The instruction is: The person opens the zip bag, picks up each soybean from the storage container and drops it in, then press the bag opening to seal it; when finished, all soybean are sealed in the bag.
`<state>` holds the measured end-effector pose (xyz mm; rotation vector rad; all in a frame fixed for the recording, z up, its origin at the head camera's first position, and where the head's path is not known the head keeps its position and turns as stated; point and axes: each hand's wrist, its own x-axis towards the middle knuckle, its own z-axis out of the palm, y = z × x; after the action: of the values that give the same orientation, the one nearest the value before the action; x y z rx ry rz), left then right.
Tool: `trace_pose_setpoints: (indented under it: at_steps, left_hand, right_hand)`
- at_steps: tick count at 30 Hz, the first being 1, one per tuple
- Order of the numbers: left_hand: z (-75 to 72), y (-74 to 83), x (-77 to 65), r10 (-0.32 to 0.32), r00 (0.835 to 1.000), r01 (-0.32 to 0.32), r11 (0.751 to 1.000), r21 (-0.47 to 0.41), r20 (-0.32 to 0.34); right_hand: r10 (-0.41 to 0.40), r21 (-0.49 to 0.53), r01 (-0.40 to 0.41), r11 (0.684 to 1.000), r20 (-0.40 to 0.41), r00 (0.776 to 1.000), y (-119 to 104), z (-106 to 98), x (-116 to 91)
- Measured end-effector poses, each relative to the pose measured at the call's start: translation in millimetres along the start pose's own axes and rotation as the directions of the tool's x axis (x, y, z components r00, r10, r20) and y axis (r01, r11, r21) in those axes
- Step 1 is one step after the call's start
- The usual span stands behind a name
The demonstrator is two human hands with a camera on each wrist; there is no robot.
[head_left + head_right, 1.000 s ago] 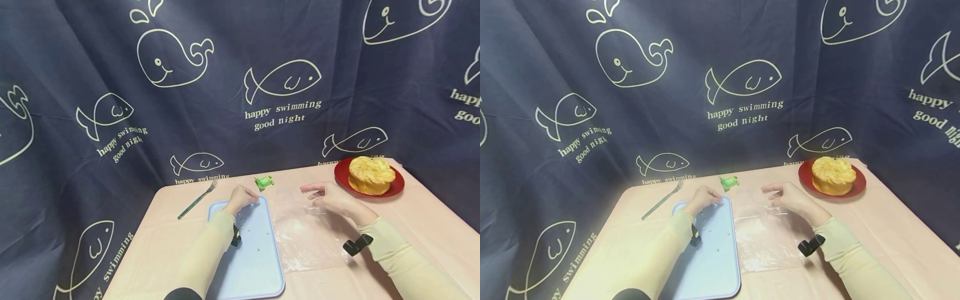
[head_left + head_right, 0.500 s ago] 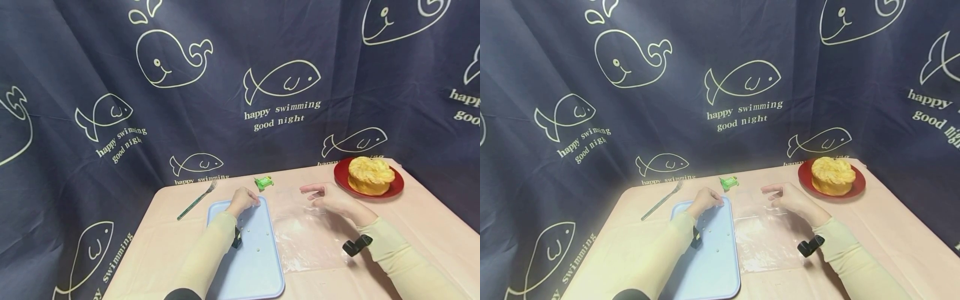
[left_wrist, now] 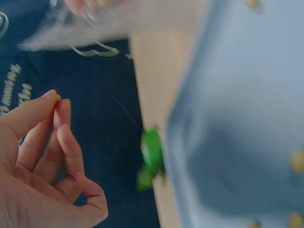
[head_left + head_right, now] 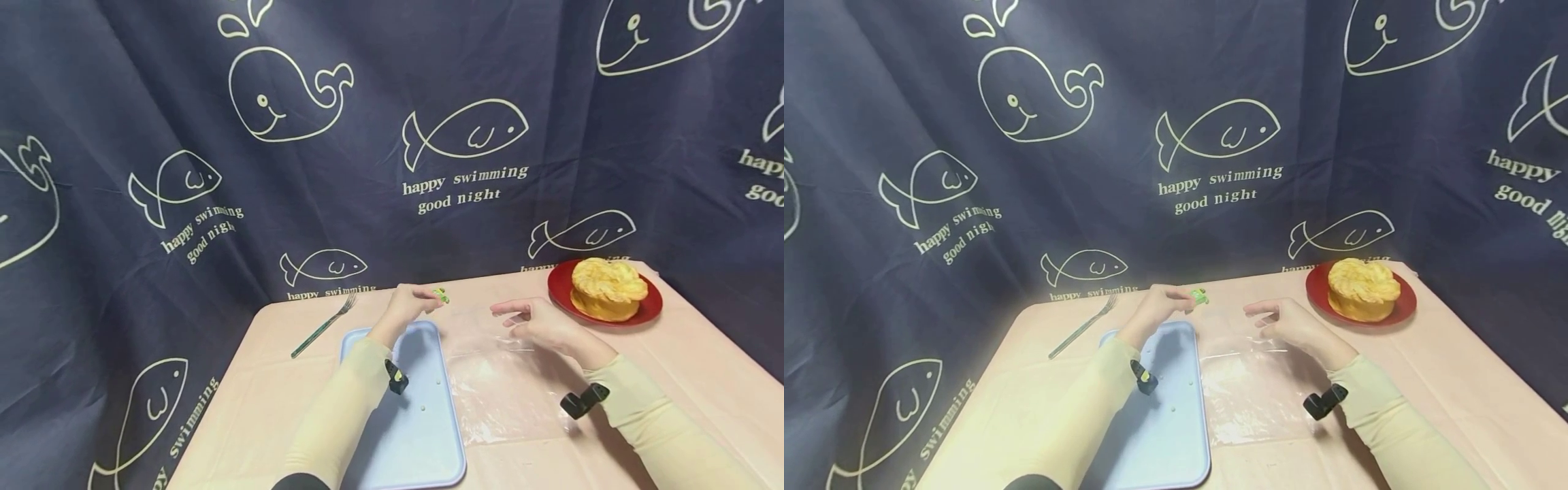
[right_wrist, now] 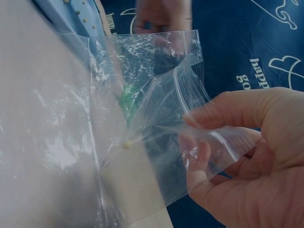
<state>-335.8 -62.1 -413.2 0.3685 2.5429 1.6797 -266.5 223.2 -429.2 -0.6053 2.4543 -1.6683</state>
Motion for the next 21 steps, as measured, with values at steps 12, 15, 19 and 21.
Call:
trace_pose_setpoints:
  at_steps: [12,15,19,21]
  left_hand:
    - [40.1,39.6,-7.9,0.228,0.961,-0.232,0.973,0.012,0.157]
    - [47.7,38.6,-8.1,0.252,0.949,-0.274,0.957,0.098,0.191]
    - [54.7,36.8,-8.0,0.262,0.943,-0.301,0.936,0.183,0.207]
    - [56.6,36.3,-8.5,0.256,0.945,-0.296,0.934,0.201,0.203]
  right_hand:
    - [0.023,0.07,-0.025,0.997,0.024,0.999,-3.8,1.0,1.0]
    - [0.019,0.062,-0.021,0.998,0.021,1.0,-4.7,1.2,0.3]
    - [0.013,0.058,-0.014,0.998,0.021,1.0,-4.6,0.4,-0.3]
    - [0.013,0.059,-0.014,0.998,0.021,1.0,-4.1,-0.2,-0.5]
